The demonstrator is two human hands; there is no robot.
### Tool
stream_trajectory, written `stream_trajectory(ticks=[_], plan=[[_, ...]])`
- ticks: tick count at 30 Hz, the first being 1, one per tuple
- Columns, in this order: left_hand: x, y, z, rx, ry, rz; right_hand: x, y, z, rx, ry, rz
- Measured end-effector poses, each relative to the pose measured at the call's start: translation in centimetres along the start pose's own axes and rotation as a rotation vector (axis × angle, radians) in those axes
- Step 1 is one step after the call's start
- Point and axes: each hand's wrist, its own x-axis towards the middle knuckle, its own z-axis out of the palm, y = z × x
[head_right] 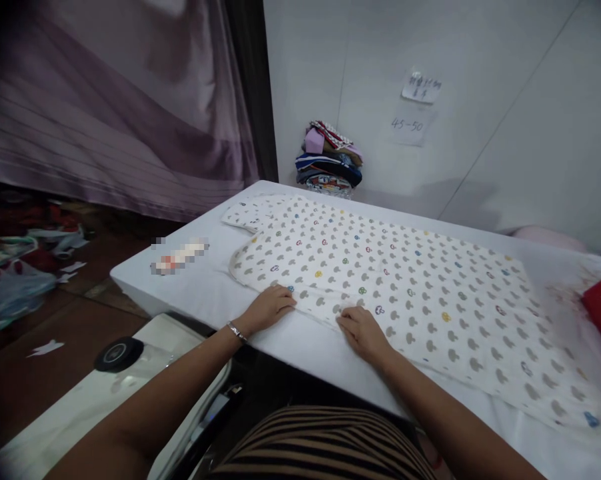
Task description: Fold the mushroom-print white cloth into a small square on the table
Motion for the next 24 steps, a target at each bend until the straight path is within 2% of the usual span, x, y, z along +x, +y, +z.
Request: stream_trajectory(ticks=[4,7,9,11,14,17,22,24], plan=[[0.0,0.9,0.2,0.021,0.030,-0.011,1.5,0.8,-0.4,0.030,0.033,0.009],[0.1,1.8,0.8,0.000,0.033,0.005,4.1,1.9,0.2,0.035,0.035,0.013],[0.2,2.2,1.2,-0.018,0.030,-0.007,6.3,2.8,1.0,0.031,-0.030,0.026],[0.2,2.4,1.5,-0.030,0.040,-0.040,8.5,4.0,1.7,0.009,-0.165,0.073],[0.1,2.3,1.8,-0.049,0.061,-0.070,11.1,5.7,1.9,-0.058,-0.388,0.241],[0.0,2.2,2.0,-0.080,0.077,-0.086,12.2,7.0,1.5,-0.105,-0.453,0.386],[-0.2,2.2,2.0,-0.127,0.080,-0.105,12.7,7.7,1.6,-0.009,-0.558,0.222],[-0.3,2.2,2.1,-0.145,0.086,-0.105,13.2,8.1,1.8,-0.024,-0.562,0.236]])
